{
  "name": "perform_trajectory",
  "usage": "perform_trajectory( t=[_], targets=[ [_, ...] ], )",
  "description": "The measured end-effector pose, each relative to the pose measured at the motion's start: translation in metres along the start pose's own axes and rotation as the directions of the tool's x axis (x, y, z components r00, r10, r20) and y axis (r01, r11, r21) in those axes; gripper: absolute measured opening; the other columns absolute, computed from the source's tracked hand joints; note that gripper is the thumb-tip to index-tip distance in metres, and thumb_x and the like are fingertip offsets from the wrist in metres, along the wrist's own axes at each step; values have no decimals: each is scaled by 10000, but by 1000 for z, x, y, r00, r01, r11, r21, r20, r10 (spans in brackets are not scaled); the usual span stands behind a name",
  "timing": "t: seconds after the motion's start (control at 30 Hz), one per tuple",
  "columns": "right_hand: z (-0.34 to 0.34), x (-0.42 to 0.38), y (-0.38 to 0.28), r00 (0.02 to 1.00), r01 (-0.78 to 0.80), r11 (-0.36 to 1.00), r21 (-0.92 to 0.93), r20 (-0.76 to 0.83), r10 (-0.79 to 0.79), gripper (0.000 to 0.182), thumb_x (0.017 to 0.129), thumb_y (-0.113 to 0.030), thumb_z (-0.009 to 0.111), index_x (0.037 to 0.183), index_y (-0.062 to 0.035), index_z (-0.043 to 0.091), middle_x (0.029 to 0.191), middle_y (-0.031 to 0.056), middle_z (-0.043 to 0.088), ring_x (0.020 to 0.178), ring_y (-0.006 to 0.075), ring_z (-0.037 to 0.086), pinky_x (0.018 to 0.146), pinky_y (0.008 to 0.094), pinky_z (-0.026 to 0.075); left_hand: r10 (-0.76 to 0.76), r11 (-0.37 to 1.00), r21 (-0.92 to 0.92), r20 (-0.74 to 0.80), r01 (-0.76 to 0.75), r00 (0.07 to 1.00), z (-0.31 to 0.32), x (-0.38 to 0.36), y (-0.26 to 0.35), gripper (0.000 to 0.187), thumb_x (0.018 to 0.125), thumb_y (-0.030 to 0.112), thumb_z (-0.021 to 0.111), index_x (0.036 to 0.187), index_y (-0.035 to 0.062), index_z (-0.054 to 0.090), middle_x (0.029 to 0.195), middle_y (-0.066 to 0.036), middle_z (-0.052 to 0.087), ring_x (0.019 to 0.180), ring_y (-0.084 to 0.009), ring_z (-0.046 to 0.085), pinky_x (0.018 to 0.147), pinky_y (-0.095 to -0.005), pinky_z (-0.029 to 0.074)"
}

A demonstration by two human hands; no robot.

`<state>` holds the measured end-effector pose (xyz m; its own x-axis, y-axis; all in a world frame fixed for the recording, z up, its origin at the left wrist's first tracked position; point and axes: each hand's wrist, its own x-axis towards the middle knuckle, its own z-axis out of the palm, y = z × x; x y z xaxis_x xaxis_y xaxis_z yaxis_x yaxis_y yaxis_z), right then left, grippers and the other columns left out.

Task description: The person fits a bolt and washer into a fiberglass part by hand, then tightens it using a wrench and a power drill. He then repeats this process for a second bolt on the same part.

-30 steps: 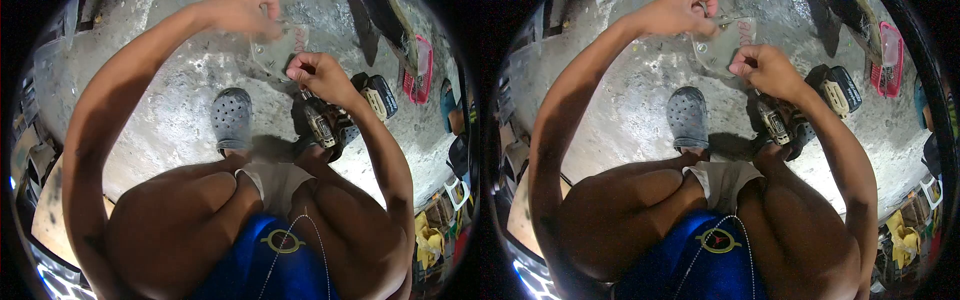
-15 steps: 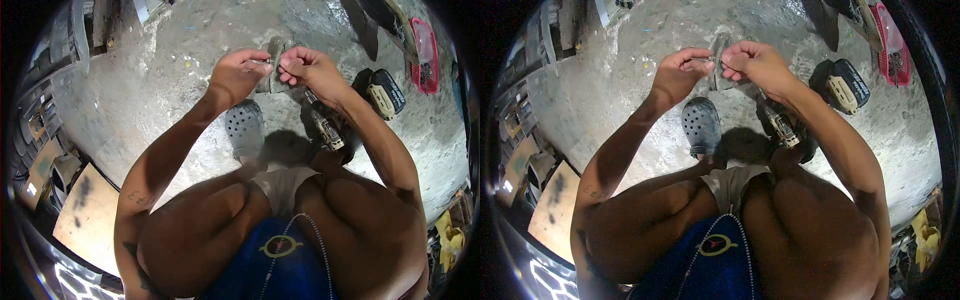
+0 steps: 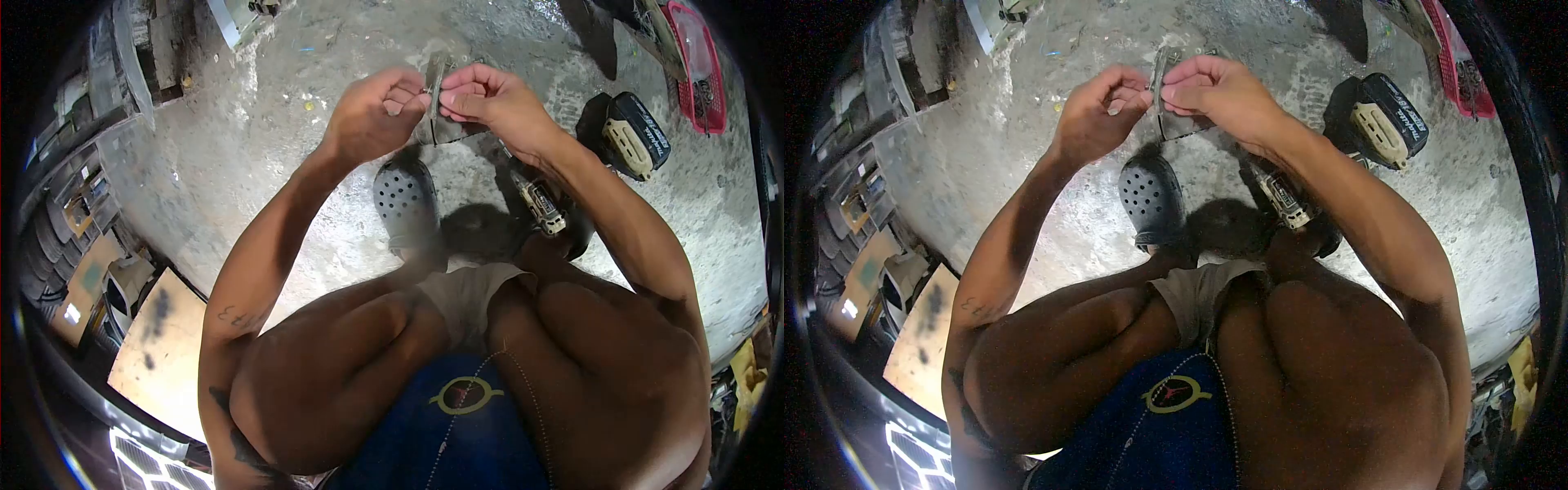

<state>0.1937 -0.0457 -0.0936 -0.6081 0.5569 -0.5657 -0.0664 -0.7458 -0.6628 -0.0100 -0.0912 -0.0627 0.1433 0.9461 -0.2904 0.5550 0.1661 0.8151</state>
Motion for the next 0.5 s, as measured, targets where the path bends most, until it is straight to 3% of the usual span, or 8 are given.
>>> perform_trajectory(
  t=[0.03, 0.07, 0.13, 0.2, 0.33, 0.4, 0.43, 0.5],
  targets=[
    [0, 1, 2, 1000, 2, 1000, 2, -1, -2, 193, 920, -147, 653, 1042, -1, 623, 932, 76, 667, 855, 132, 660, 764, 252, 535, -74, 987, -142, -22, 70, 997, 1, 1, 0, 182, 899, 97, 690, 1054, 19, 636, 886, -21, 654, 795, -93, 597, 742, -236, 493],
    [-1, 2, 4, 998, 52, 997, -65, -15, -53, 199, 915, -150, 660, 1040, 1, 625, 929, 75, 669, 847, 130, 659, 760, 252, 536, -73, 988, -141, -20, 69, 997, 0, 1, -1, 182, 899, 97, 690, 1054, 19, 636, 886, -21, 654, 795, -93, 597, 742, -236, 493],
    [0, 2, 1, 994, 102, 986, -134, -28, -106, 204, 911, -153, 668, 1038, 2, 628, 926, 74, 671, 838, 128, 659, 757, 253, 538, 15, 1000, 10, 55, -16, 998, -4, 3, -3, 194, 892, 82, 695, 1064, 20, 630, 907, -35, 665, 839, -98, 613, 776, -251, 504],
    [0, 0, -5, 986, -157, 986, 59, -50, 160, 213, 879, -124, 700, 1039, -1, 632, 914, 64, 671, 832, 118, 652, 756, 252, 537, 35, 999, 30, 49, -36, 998, -3, 2, -5, 189, 892, 79, 692, 1062, 21, 633, 911, -42, 669, 844, -102, 615, 776, -250, 504],
    [2, -2, 1, 989, -137, 989, 48, -46, 139, 217, 878, -142, 703, 1032, -6, 634, 900, 54, 666, 817, 116, 647, 746, 244, 535, 117, 991, 66, 21, -118, 993, -3, 1, -10, 171, 900, 91, 682, 1048, 18, 636, 894, -58, 666, 835, -115, 614, 756, -254, 498],
    [2, 1, 7, 995, 70, 997, -29, -74, -72, 205, 900, -159, 675, 1030, -6, 632, 908, 59, 664, 816, 123, 651, 744, 236, 535, 133, 988, 82, 15, -134, 991, -4, 0, -10, 167, 903, 99, 678, 1042, 16, 636, 886, -62, 662, 821, -119, 611, 744, -256, 493],
    [3, 1, 6, 995, 69, 997, -28, -71, -71, 205, 900, -159, 675, 1030, -6, 632, 908, 59, 664, 816, 123, 651, 744, 236, 535, 151, 984, 96, 13, -151, 988, -4, -1, -9, 164, 906, 108, 674, 1036, 15, 636, 878, -67, 658, 808, -123, 608, 732, -258, 489],
    [3, 0, 1, 994, -57, 986, 156, -86, 71, 188, 894, -131, 672, 1030, -7, 632, 926, 63, 665, 818, 124, 652, 744, 234, 535, 138, 987, 78, 17, -139, 990, -4, -2, -9, 162, 908, 111, 672, 1033, 14, 634, 875, -67, 655, 801, -123, 604, 726, -259, 486]
  ],
)
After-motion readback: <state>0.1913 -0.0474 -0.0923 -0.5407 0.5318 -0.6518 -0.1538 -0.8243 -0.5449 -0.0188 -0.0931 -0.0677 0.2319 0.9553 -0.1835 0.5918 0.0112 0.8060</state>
